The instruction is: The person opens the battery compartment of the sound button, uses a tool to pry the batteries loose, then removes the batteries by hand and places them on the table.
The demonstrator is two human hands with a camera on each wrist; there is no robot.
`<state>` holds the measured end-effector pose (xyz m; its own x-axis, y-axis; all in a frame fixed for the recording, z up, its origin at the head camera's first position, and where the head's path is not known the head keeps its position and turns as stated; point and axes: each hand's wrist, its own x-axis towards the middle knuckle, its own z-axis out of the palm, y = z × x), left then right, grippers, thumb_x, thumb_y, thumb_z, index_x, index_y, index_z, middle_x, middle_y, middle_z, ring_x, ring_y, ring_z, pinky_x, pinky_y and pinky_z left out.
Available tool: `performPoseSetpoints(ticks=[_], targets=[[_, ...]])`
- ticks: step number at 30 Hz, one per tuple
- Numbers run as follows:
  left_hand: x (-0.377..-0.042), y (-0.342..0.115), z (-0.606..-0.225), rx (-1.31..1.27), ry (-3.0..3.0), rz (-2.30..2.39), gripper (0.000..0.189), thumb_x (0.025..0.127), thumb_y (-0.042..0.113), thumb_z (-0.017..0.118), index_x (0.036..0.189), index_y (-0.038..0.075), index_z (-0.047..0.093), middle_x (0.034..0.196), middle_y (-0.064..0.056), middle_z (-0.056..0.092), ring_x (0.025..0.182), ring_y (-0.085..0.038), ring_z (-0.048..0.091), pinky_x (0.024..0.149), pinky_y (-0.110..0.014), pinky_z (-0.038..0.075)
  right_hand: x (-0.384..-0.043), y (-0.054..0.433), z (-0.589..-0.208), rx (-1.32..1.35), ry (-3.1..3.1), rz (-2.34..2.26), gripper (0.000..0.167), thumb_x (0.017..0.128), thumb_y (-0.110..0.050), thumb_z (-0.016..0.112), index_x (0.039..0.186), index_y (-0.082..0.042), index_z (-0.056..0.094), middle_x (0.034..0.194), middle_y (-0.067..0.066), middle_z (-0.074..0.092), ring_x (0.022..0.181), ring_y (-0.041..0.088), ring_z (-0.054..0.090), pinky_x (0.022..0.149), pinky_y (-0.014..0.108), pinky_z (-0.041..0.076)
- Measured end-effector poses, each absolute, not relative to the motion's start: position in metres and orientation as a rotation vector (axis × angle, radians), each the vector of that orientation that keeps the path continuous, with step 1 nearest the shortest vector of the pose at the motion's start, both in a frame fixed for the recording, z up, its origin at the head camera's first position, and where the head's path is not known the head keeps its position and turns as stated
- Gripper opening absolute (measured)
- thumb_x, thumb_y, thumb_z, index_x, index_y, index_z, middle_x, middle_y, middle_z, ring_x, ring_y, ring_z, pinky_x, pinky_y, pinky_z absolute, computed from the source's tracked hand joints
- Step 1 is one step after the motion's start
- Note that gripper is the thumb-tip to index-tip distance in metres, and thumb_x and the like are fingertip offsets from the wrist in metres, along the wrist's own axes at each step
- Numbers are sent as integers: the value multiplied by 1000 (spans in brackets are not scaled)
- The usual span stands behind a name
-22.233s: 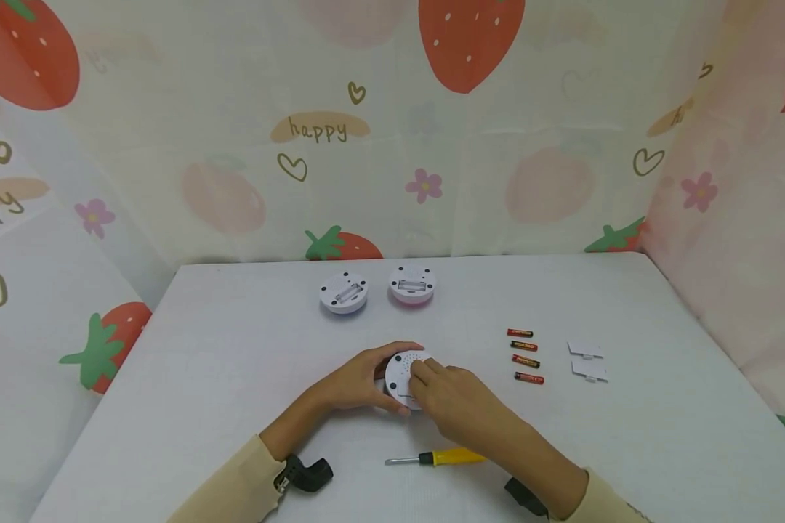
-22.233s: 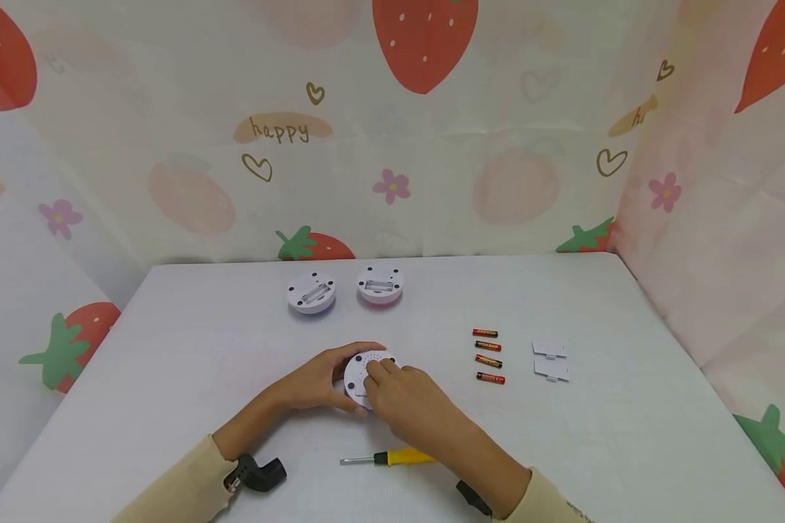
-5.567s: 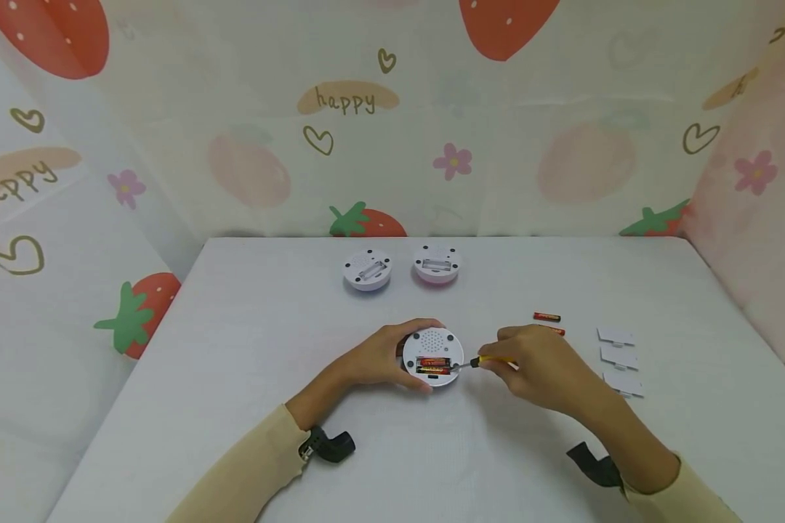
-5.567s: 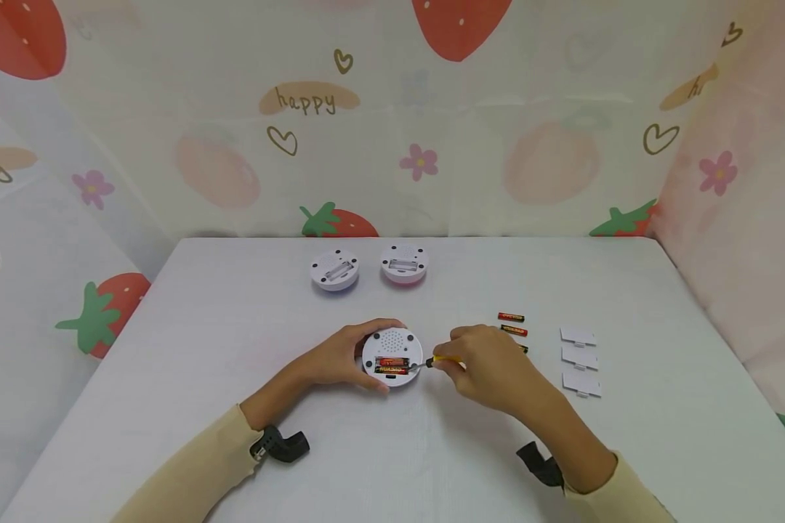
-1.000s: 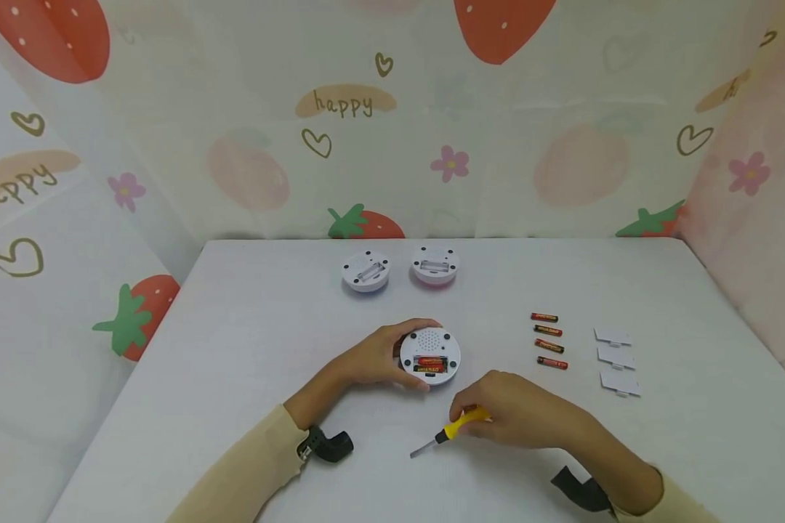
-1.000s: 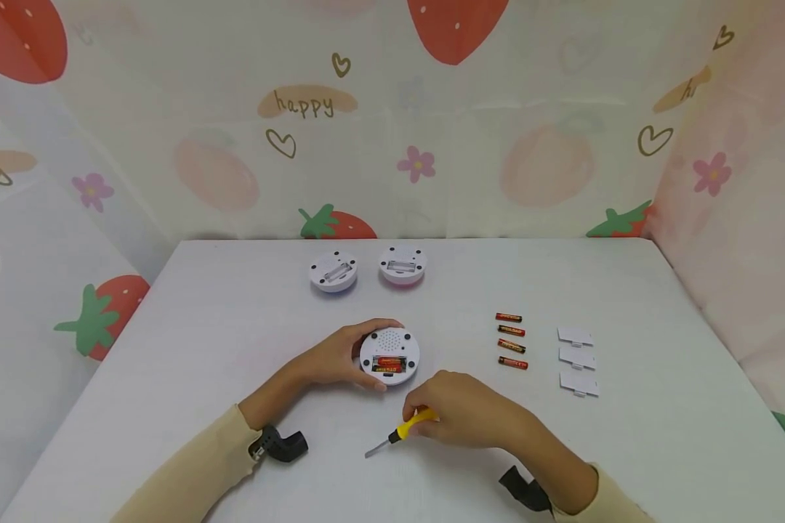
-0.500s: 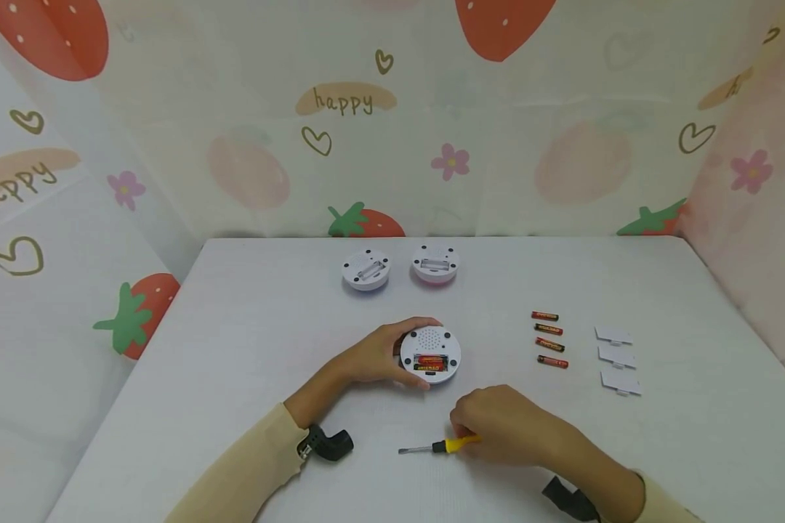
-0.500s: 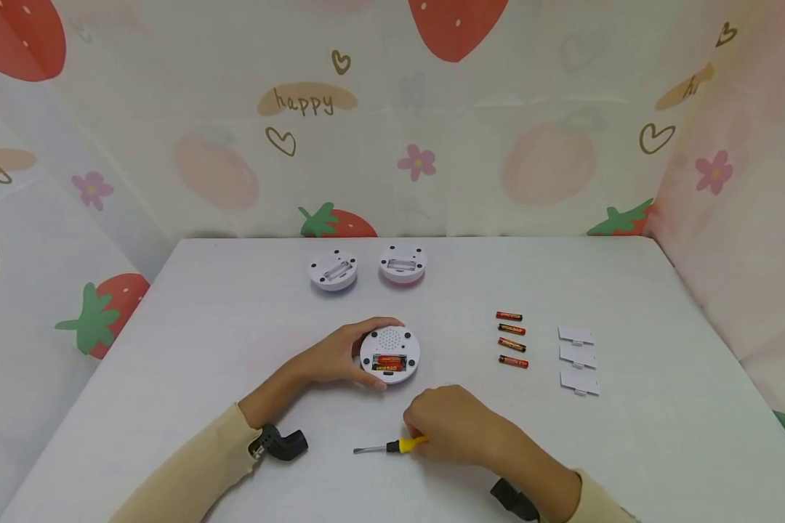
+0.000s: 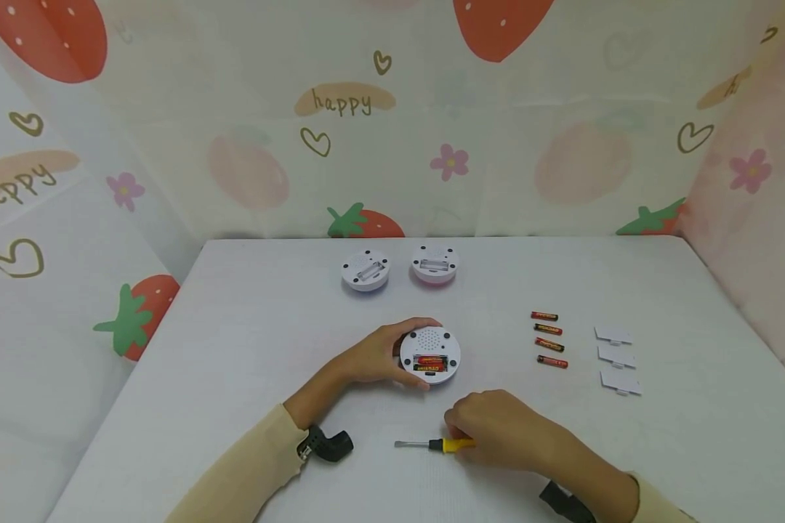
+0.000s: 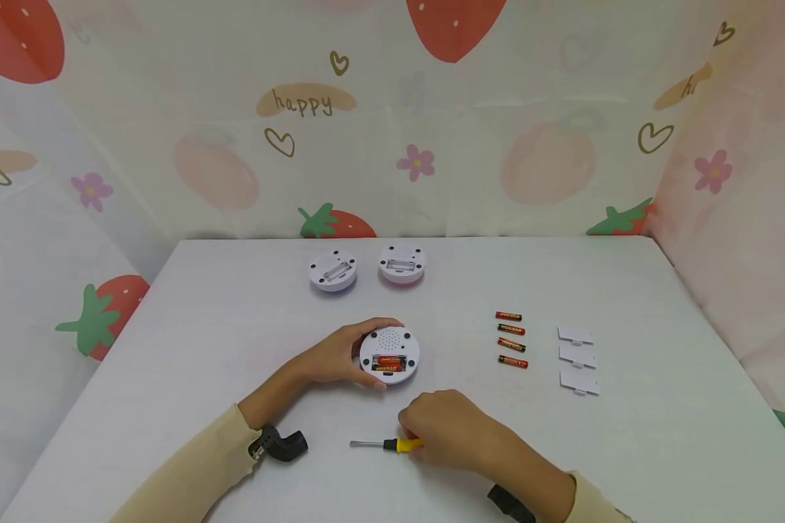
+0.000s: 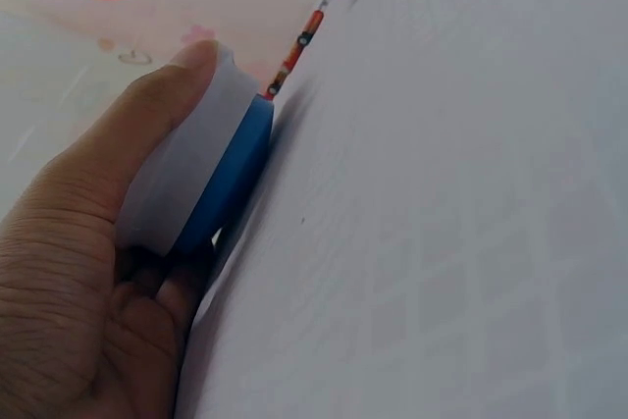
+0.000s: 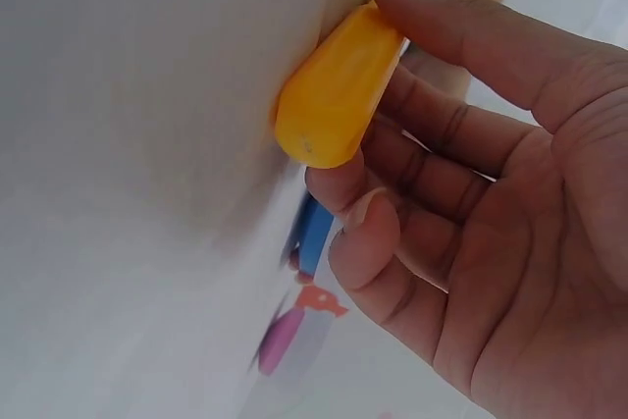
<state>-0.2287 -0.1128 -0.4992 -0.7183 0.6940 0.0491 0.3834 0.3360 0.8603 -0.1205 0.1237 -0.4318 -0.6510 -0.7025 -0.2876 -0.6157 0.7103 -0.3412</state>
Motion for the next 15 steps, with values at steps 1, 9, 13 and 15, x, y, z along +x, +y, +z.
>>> performPoseSetpoints(ticks=[1,9,13,15], targets=[[-229,-113,-499,955,2281,1328,93,72,31,94,151,33,44,144,16,51,127,-7,49,114,-34,38,-121,124,-432,-1016,2521,-292,16,82,-23,86,91,-18,74,73,-13,56,68,8,48,68,25,48],[-229,-113,-499,953,2286,1324,94,72,34,94,151,33,43,144,17,51,128,-6,48,115,-35,38,-123,127,-429,-1056,2572,-295,16,84,-28,84,88,-20,71,73,-14,57,66,6,49,64,24,46],[-230,-113,-500,968,2276,1344,94,72,32,94,151,31,44,143,15,52,127,-8,49,113,-33,39,-127,129,-426,-1048,2603,-340,14,86,-27,82,92,-17,75,75,-13,61,65,5,50,62,22,47],[-230,-112,-501,977,2263,1352,94,72,30,94,151,31,44,143,15,52,126,-9,50,112,-32,40,-129,132,-422,-1016,2642,-359,12,87,-25,81,95,-18,76,76,-14,62,65,5,50,63,21,48]])
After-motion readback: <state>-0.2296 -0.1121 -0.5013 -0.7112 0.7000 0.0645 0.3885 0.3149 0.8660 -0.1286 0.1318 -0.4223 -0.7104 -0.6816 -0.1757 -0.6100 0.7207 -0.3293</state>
